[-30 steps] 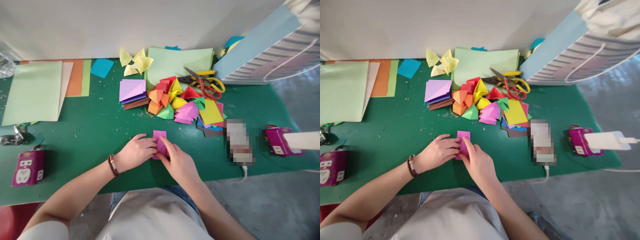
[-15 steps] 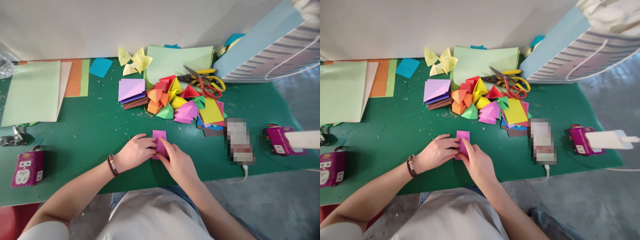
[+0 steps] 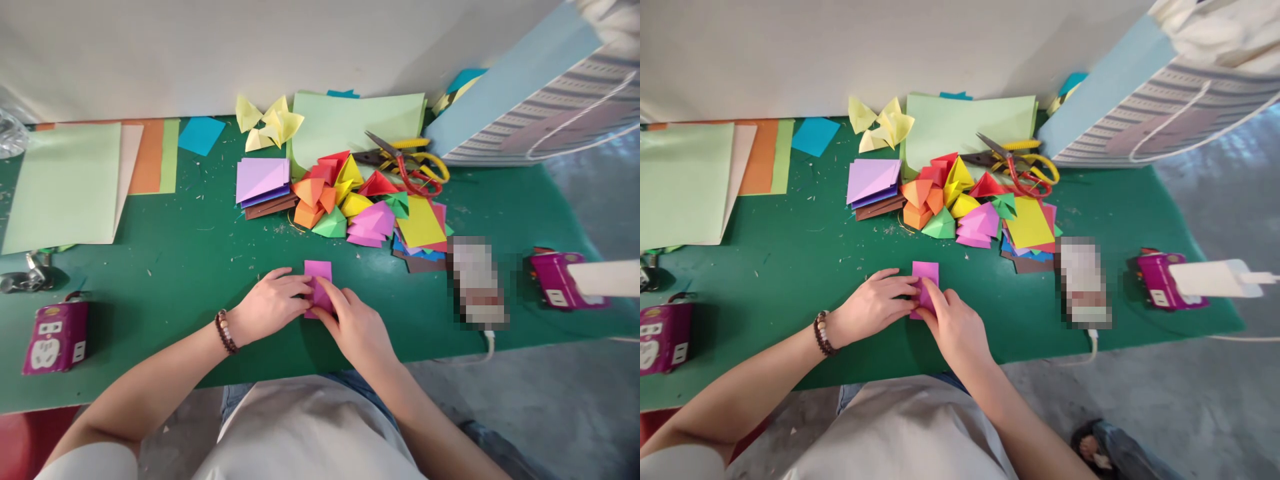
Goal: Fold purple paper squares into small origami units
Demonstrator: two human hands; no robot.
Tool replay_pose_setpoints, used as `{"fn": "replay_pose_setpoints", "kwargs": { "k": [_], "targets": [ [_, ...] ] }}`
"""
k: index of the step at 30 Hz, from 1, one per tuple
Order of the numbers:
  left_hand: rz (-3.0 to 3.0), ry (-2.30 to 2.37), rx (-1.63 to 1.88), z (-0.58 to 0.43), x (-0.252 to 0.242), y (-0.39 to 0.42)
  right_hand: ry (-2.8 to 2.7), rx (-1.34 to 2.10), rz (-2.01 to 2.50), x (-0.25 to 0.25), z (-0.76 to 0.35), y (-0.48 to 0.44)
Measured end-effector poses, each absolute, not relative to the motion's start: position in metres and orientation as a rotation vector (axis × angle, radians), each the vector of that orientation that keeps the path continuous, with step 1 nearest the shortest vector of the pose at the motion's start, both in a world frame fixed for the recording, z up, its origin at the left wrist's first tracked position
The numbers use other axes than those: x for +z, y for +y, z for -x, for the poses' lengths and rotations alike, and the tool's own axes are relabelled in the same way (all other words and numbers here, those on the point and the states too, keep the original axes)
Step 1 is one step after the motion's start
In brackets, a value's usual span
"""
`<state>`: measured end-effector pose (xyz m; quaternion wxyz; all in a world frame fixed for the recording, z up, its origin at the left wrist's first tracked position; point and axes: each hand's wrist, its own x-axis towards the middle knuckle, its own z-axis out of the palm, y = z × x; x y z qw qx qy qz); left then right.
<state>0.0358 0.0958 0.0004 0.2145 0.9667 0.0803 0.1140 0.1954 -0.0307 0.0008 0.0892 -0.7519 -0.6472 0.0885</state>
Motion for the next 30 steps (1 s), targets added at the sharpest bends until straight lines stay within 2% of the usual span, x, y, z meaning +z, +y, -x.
{"fn": "replay_pose_setpoints", "kwargs": {
  "k": [21,25,30],
  "targets": [
    [-2.770,0.311,0.352,-0.037,-0.005,0.087,-1.859,0.381,2.223,0.000,-0.200,-0.029],
    [-2.765,0.324,0.343,-0.037,-0.004,0.087,-1.670,0.575,2.068,0.008,-0.208,-0.030],
    [-2.769,0.322,0.353,-0.037,-0.004,0.087,-1.381,0.615,1.916,0.013,-0.209,-0.033]
  ]
}}
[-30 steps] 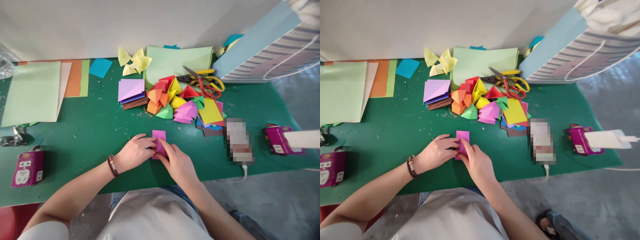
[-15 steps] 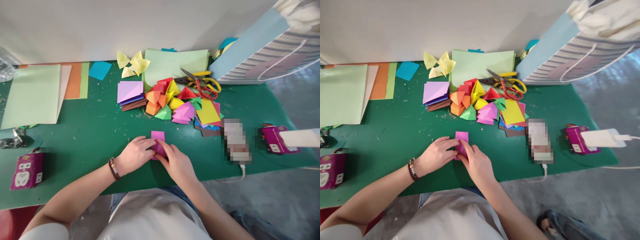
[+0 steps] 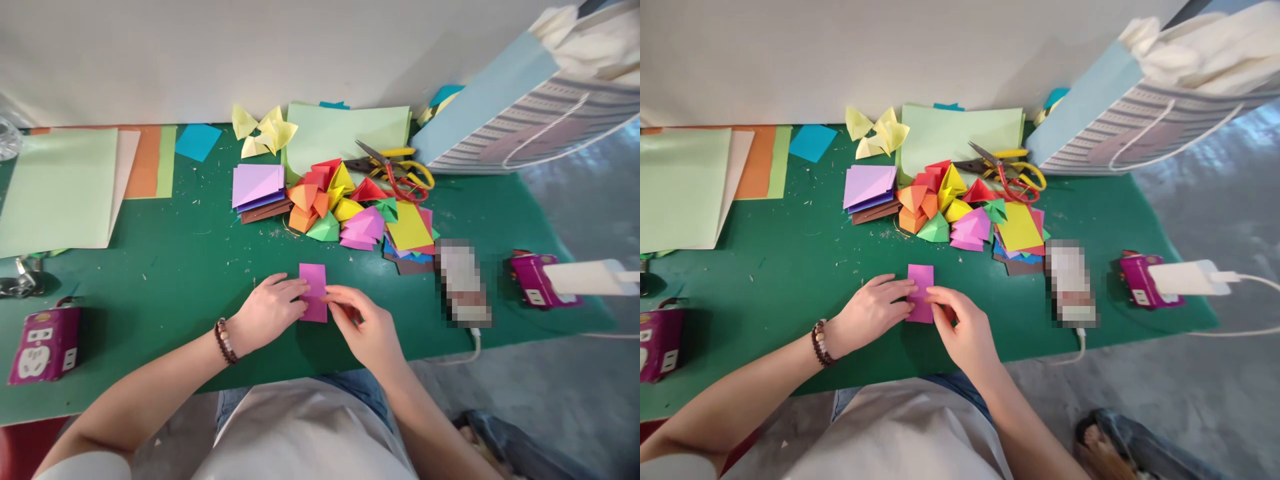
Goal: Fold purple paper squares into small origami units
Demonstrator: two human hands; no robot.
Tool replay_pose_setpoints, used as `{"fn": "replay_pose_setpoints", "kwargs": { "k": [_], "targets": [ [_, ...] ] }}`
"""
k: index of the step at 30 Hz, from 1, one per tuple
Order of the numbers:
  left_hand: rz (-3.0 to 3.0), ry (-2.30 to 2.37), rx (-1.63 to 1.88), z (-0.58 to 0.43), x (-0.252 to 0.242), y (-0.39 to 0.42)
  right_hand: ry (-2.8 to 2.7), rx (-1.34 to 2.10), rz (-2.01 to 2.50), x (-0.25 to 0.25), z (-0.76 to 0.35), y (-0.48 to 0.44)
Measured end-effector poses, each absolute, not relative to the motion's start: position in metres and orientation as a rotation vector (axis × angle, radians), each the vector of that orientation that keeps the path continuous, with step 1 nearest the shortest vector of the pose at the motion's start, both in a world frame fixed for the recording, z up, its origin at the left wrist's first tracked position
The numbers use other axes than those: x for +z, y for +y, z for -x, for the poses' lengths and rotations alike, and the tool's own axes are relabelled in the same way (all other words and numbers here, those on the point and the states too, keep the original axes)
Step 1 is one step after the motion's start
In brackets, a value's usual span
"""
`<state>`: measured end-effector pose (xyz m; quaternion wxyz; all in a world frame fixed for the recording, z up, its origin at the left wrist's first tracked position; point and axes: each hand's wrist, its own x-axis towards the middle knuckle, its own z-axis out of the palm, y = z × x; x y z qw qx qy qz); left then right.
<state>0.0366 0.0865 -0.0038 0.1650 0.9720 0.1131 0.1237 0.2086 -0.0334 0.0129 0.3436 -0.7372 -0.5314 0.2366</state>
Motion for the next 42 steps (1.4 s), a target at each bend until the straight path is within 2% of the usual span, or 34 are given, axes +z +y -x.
{"fn": "replay_pose_setpoints", "kwargs": {
  "k": [23,42],
  "targets": [
    [-2.760,0.349,0.338,-0.038,-0.001,0.087,-1.274,0.359,1.991,-0.012,-0.217,-0.013],
    [-2.761,0.349,0.375,-0.037,-0.008,0.087,-1.210,0.395,1.954,-0.020,-0.233,0.021]
  ]
}}
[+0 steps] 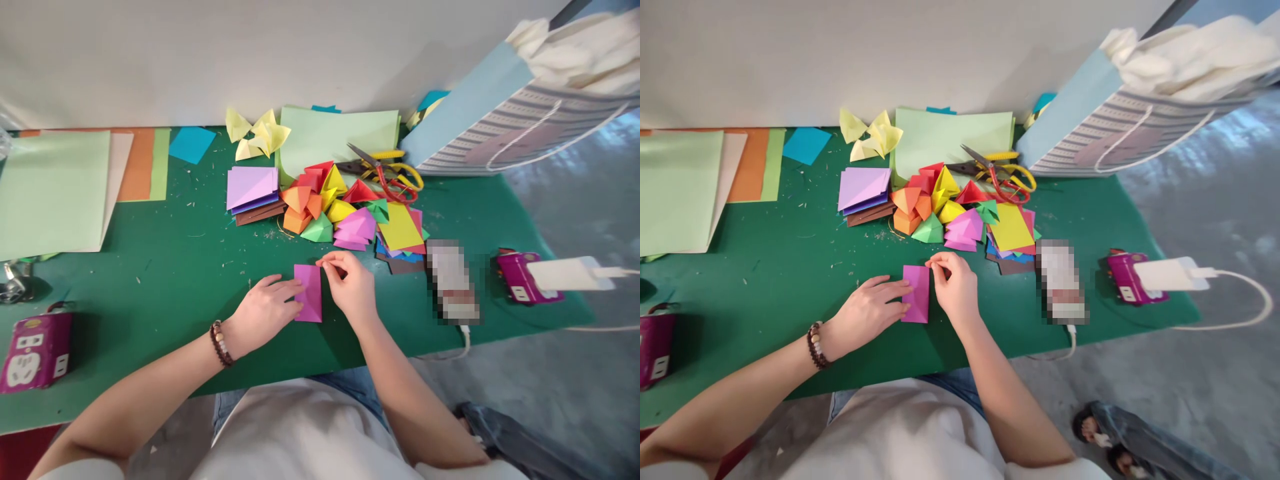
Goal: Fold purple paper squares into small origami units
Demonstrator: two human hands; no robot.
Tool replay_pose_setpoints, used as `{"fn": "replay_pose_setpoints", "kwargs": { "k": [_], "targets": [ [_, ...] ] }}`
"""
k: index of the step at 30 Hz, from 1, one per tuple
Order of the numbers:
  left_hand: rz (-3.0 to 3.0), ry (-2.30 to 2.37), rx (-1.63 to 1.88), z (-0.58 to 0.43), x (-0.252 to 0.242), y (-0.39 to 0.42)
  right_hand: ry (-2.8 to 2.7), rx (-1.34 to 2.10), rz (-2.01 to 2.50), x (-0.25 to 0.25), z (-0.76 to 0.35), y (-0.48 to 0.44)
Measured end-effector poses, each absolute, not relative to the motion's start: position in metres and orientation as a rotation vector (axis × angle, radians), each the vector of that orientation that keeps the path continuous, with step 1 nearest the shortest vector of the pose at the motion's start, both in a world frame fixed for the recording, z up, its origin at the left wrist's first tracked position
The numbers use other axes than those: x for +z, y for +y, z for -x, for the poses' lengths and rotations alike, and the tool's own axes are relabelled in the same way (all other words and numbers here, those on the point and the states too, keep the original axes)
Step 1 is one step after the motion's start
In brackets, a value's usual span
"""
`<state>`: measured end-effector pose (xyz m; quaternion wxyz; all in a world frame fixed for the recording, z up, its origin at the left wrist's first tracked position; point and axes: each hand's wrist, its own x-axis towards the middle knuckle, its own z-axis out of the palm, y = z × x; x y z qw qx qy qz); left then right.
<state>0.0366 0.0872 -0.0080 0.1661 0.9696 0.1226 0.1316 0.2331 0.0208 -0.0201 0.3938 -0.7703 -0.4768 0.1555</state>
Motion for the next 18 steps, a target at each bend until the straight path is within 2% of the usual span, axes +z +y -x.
{"fn": "replay_pose_setpoints", "kwargs": {
  "k": [3,9,18],
  "targets": [
    [-2.761,0.351,0.369,-0.036,-0.009,0.087,-1.325,0.384,1.905,-0.020,-0.242,0.020],
    [-2.759,0.342,0.389,-0.035,-0.014,0.086,-1.873,0.154,1.773,-0.015,-0.260,0.018],
    [-2.755,0.352,0.400,-0.035,-0.014,0.086,-2.202,0.218,1.511,-0.016,-0.268,0.012]
  ]
}}
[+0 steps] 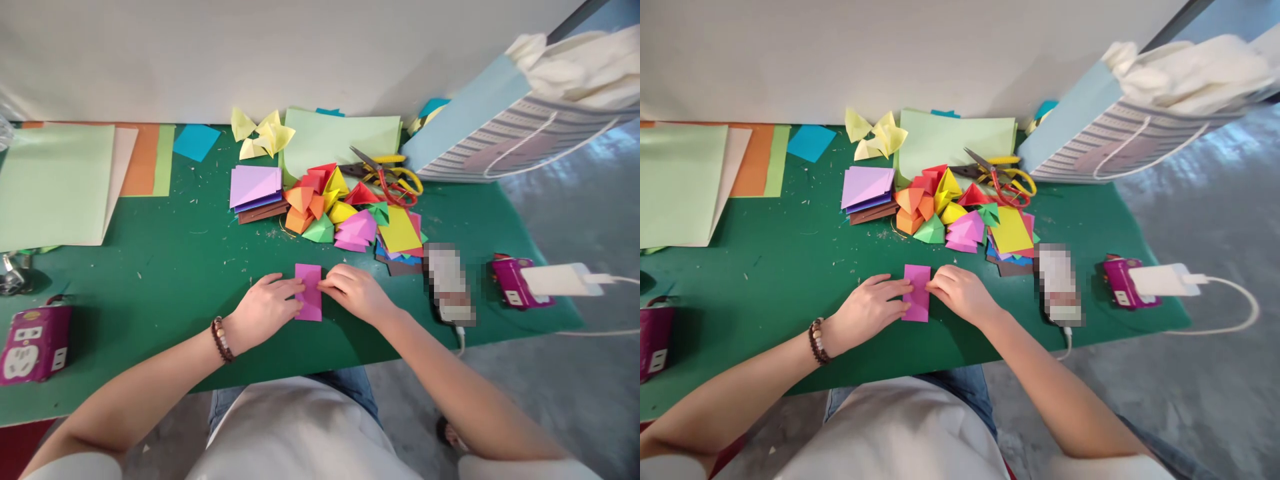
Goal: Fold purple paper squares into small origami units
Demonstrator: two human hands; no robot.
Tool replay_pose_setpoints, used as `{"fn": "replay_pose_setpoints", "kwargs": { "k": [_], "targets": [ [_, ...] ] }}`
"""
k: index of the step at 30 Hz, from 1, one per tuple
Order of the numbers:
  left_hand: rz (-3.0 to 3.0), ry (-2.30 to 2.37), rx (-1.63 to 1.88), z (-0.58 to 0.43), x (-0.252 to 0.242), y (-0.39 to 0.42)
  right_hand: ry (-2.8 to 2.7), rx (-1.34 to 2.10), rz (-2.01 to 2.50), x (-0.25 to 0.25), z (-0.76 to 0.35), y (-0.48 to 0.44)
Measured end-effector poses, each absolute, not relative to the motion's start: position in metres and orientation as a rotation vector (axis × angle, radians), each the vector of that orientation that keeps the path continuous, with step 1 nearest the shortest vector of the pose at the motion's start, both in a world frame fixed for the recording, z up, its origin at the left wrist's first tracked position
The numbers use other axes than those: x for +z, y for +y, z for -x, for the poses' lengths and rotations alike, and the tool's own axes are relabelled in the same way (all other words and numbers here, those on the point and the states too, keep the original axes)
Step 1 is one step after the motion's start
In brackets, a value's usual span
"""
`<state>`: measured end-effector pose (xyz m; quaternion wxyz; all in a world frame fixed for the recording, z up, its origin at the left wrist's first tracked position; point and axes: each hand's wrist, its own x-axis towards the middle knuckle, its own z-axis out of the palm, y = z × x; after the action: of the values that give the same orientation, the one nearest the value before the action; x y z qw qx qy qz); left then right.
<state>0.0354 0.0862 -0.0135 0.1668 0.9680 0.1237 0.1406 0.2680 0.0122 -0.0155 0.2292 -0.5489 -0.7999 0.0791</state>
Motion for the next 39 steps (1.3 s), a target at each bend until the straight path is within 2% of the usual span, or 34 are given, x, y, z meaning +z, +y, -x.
{"fn": "replay_pose_setpoints", "kwargs": {
  "k": [14,26,35,39],
  "targets": [
    [-2.758,0.357,0.414,-0.036,-0.009,0.087,-2.201,0.553,1.491,-0.009,-0.265,-0.003],
    [-2.747,0.359,0.385,-0.036,-0.010,0.087,-2.338,0.441,1.373,-0.006,-0.260,-0.013],
    [-2.739,0.354,0.390,-0.036,-0.011,0.087,-2.268,0.580,1.360,-0.006,-0.254,-0.026],
    [-2.732,0.363,0.371,-0.035,-0.011,0.086,-2.004,0.645,1.483,-0.002,-0.249,-0.039]
  ]
}}
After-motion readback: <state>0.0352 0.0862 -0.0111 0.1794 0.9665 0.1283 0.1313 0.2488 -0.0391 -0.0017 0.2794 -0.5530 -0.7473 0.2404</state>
